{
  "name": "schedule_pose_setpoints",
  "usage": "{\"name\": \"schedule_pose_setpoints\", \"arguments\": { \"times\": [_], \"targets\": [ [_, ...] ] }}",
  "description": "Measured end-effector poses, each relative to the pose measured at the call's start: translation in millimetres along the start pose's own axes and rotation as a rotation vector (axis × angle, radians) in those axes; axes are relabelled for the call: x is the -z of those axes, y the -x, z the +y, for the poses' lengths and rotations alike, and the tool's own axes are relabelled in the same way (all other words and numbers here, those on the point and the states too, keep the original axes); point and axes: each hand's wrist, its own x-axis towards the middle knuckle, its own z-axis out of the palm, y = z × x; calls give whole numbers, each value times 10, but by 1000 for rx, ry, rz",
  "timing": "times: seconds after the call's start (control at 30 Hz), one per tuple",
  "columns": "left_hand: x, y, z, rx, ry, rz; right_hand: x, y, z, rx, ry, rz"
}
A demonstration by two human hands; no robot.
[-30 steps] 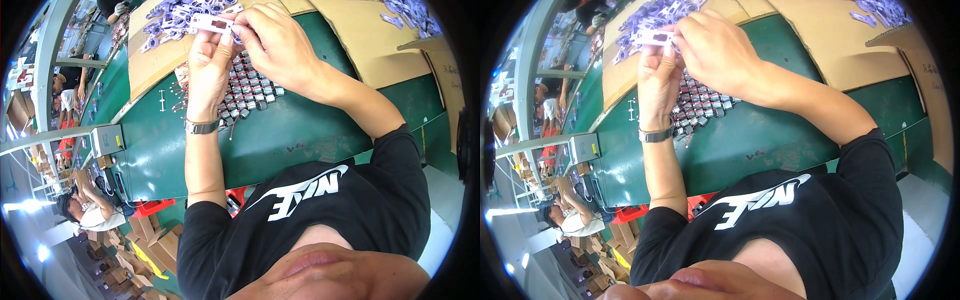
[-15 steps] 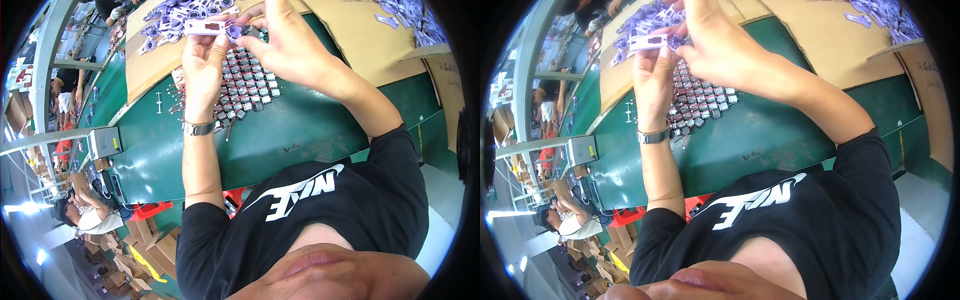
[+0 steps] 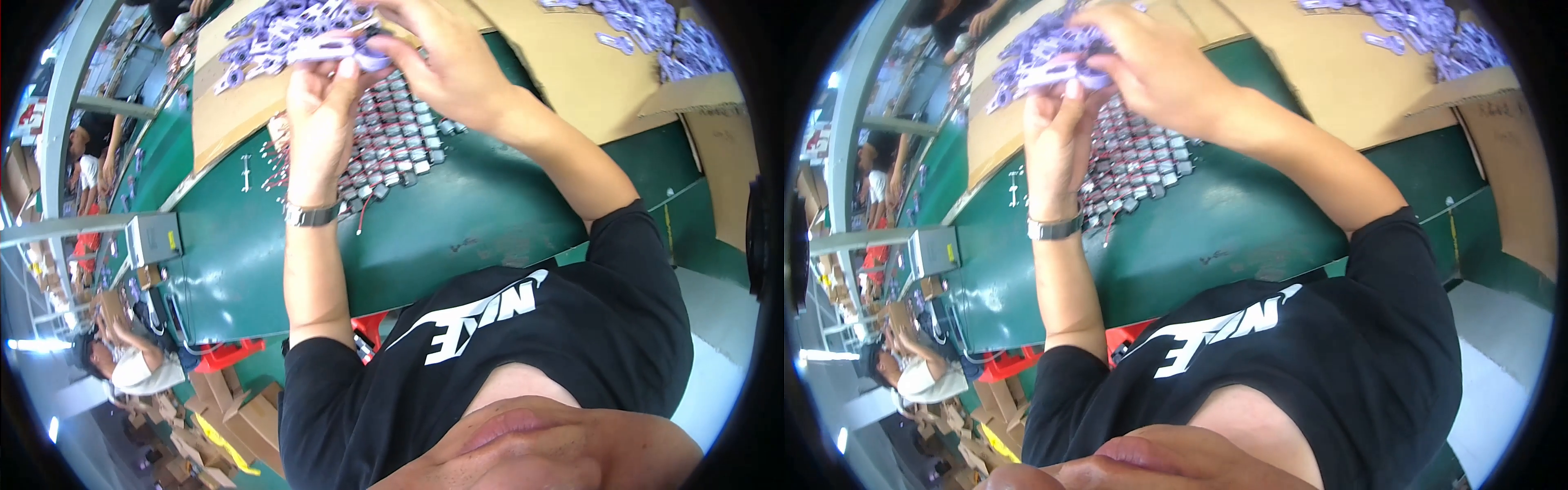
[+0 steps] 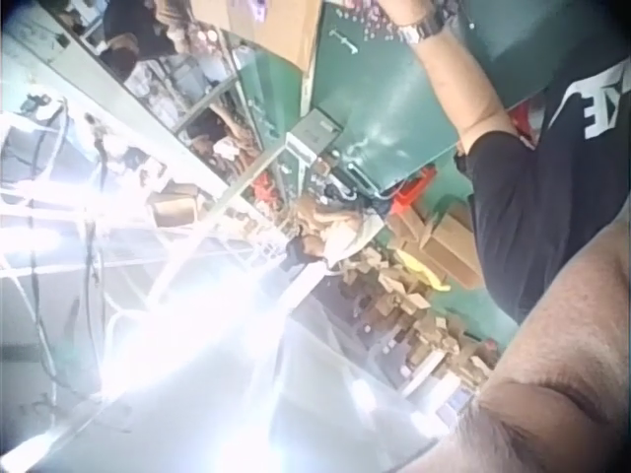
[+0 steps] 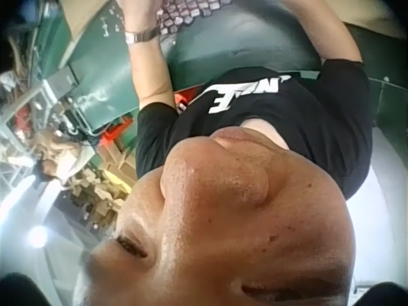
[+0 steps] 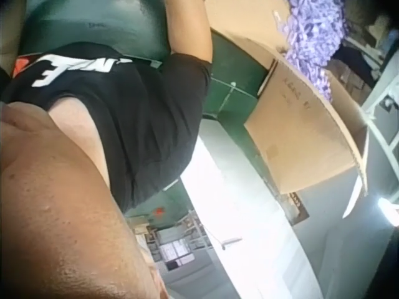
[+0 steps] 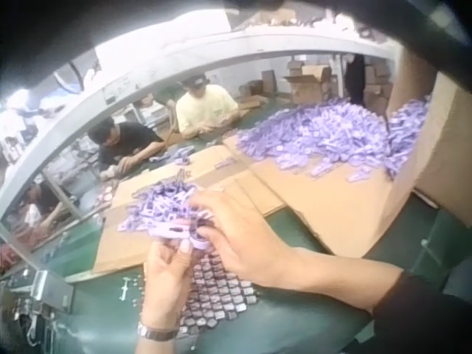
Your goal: The person assembles small electronic components into purple plastic housings by hand at a factory workstation.
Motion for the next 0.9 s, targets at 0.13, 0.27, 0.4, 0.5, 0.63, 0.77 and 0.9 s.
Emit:
{"name": "schedule_pose_setpoints", "arguments": {
  "times": [0.13, 0.27, 0.4, 0.5, 0.63, 0.77, 0.9],
  "targets": [
    [-76, 40, -33, 6, -34, 57, -76, 185, 287, -45, -52, -72],
    [-39, 129, -26, 108, -115, 137, -21, 191, 144, -93, 101, -271],
    [-127, 114, -10, 93, -240, 101, 189, 115, 248, -162, -29, -364],
    [-115, 97, 42, 98, -259, 38, 315, 46, 254, -220, -77, -430],
    [-143, 122, 136, 122, -287, 5, 354, 32, 179, -153, 121, -558],
    [-132, 130, 139, 155, -318, -38, 384, 32, 95, -128, 209, -583],
    [-164, 125, 134, 170, -280, -20, 446, 11, 128, -42, 212, -465]
  ]
}}
